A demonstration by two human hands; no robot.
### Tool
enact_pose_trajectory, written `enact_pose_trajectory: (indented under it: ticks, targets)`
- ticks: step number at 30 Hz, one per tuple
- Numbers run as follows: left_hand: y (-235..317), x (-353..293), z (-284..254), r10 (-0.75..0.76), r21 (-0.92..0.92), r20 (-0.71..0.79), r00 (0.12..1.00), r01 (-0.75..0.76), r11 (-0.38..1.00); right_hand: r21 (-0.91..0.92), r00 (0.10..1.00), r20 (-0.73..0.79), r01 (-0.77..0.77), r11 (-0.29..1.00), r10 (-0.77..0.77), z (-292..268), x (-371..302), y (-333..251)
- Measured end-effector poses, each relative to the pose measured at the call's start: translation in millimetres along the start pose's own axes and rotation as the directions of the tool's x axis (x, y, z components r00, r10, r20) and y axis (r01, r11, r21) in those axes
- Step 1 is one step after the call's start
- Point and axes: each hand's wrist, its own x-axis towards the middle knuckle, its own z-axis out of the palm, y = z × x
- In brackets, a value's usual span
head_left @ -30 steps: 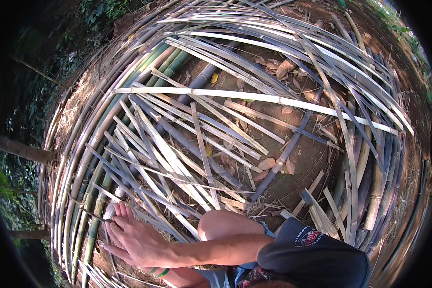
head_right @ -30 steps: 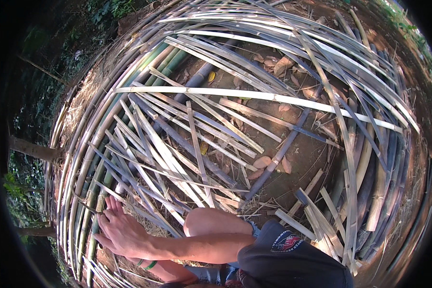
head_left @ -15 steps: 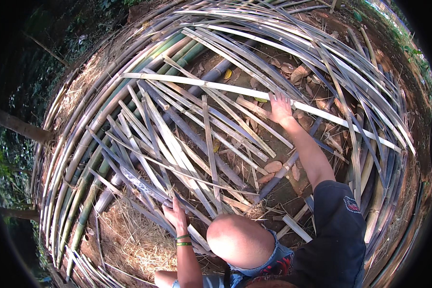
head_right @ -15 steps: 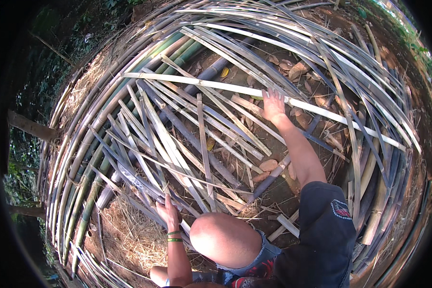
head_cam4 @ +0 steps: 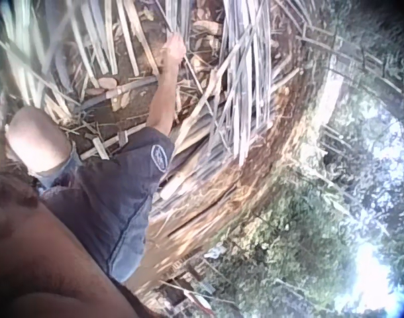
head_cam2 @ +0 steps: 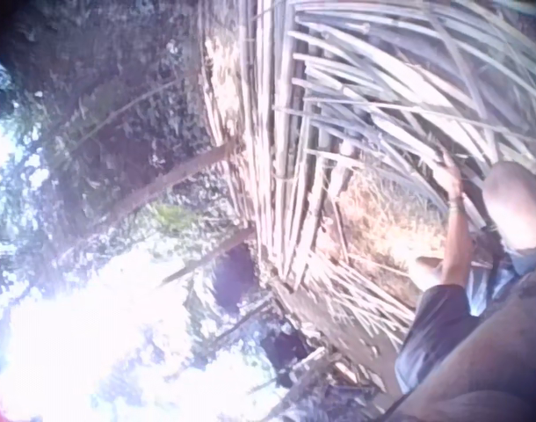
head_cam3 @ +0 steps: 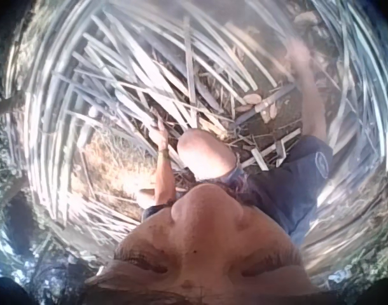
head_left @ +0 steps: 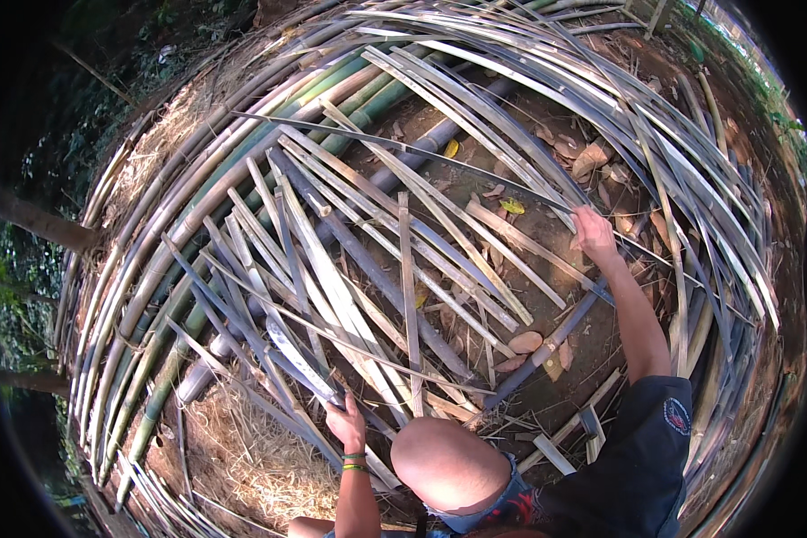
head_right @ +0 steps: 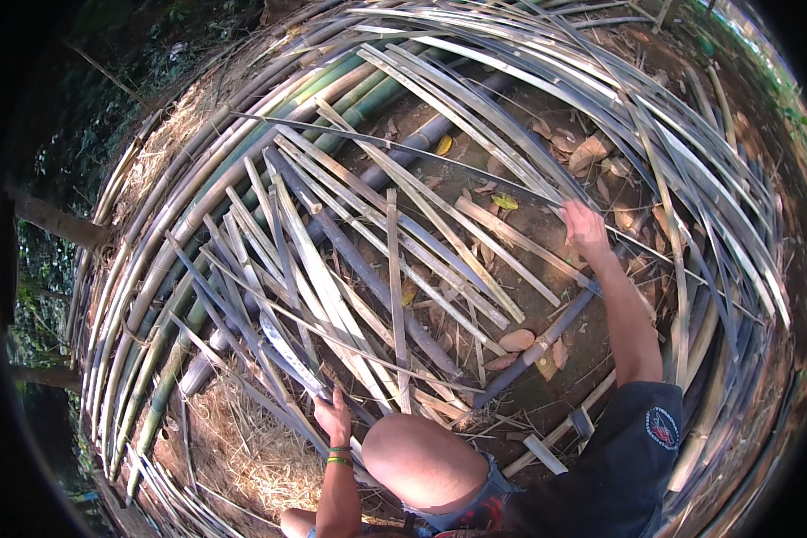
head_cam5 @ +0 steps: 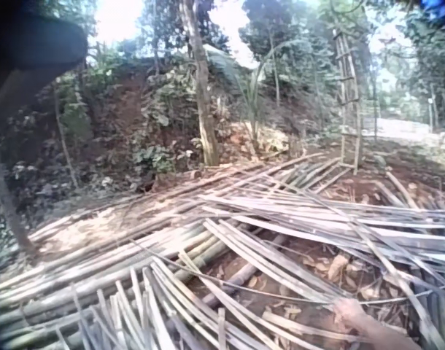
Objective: The person sits on the ground outdoors and uses a large machete to split long bamboo poles into thin strips. They hold the bamboo with one hand and strike it with the machete to separate the material, occasionally adjusting the position of the bamboo or the resulting strips.
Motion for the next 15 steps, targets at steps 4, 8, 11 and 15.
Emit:
enact_pose_trajectory:
  ticks: [4,8,11,15]
  targets:
    - [-4.2,0.9,-1.0,-0.023,-0.012,0.038,0.999,0.023,1.000,0.089,0.987,-0.143,-0.057,0.994,0.069,-39.5,48.9,8.7]
    - [-1.3,0.7,5.7,-0.018,0.009,0.072,0.997,0.017,1.000,-0.263,0.926,-0.246,-0.347,0.900,0.285,-59.4,102.1,64.5]
    - [0.7,-0.2,7.1,0.014,0.067,0.066,0.998,-0.018,0.998,-0.335,0.730,-0.671,-0.450,0.828,0.126,-30.5,129.0,54.1]
    - [-8.6,3.6,16.0,0.014,0.170,0.057,0.998,-0.024,0.985,-0.063,0.943,0.179,-0.272,0.960,0.279,67.8,83.1,27.4]
